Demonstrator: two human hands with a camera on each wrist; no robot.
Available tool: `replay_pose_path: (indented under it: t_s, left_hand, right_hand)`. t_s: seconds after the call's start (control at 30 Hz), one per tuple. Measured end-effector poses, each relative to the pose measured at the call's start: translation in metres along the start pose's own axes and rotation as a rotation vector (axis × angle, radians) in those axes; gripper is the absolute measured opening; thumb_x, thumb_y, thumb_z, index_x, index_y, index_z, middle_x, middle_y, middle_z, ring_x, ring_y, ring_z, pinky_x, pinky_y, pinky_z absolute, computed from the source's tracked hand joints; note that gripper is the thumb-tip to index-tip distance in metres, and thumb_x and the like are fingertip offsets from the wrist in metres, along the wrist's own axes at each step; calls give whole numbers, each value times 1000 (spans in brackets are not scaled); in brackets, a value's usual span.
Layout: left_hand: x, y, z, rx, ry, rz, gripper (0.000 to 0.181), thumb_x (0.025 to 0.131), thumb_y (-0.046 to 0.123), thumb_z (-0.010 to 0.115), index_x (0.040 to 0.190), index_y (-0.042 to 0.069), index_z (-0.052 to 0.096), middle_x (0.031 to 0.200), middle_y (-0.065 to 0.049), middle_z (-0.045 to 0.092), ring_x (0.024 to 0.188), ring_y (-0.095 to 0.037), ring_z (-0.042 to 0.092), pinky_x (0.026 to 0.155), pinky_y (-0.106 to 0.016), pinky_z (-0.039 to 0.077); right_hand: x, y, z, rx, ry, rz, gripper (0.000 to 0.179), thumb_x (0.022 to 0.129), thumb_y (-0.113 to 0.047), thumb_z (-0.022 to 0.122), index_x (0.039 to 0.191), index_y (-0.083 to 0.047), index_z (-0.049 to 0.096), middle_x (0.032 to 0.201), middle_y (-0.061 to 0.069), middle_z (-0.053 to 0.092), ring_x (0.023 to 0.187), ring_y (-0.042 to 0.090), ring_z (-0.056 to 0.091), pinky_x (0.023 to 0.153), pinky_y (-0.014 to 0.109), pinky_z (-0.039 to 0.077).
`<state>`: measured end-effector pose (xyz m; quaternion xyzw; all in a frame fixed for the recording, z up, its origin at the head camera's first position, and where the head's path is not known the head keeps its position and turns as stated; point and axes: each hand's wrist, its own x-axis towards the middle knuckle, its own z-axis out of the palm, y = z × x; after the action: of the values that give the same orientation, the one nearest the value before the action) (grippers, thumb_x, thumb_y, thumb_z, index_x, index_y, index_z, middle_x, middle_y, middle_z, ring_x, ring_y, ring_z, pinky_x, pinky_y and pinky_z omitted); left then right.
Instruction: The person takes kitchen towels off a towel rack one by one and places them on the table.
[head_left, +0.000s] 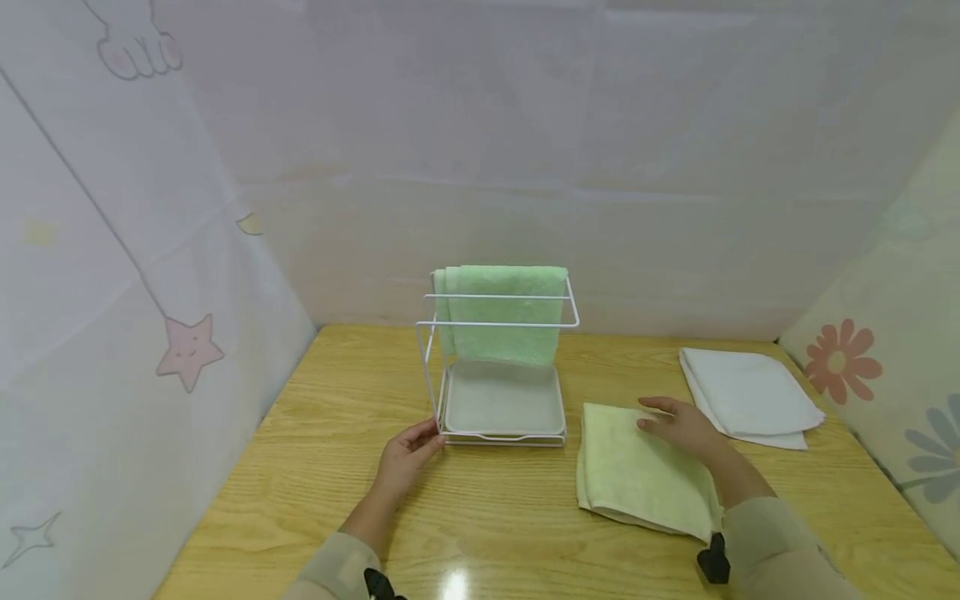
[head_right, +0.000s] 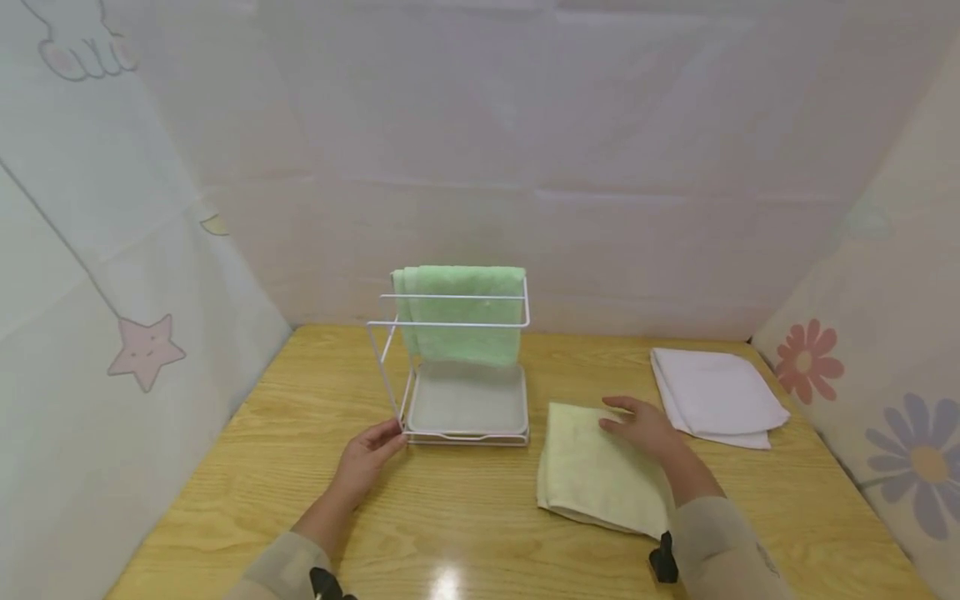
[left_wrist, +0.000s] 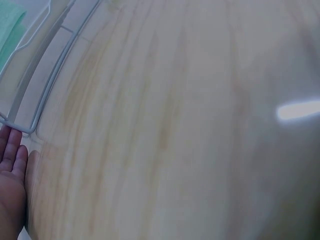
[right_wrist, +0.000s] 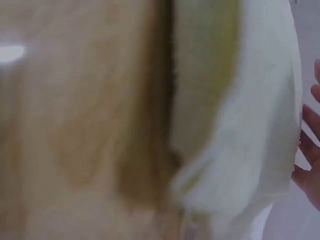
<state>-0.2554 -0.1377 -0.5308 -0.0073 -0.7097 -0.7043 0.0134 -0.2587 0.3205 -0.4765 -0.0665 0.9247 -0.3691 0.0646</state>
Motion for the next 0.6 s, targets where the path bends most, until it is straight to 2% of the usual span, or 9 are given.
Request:
replay_pose_path:
  t_s: [0.13,0.27,0.43,0.6]
  left_hand:
    - [0,-1,1,1,9,-3,40,88,3,71,124,-9,60,119,-24,67,90,-1,65,79,-16,56]
    - [0,1,1,-5,14,-8,40,87,3,71,124,-10,60,120,-23,67,90,-1,65,79,-15,55]
    - [0,1,1,1,14,-4,39,88,2,70,124,-9,60,120,-22,67,89,0,65,79,-15,55]
    - [-1,2,1,5,15,-4,39,88,2,70,124,-10,60,119,-22,67,88,1,64,79,-14,55]
  right_hand:
    - [-20,-7,8,-71,56,-25,65,97,-44,58,146,-4,42,155,28,31,137,56,29,104,72,32]
    - [-38,-17,23,-163,135,-60,66,99,-46,54,146,-1,41,155,31,27,141,56,21,106,76,23]
    - [-57,-33,44,-303,198,-85,63,101,-44,50,144,1,43,150,37,30,138,60,22,105,78,21]
    - [-72,-49,64,-413,204,-29,63,102,-48,43,144,-1,44,149,38,31,136,61,25,102,79,24]
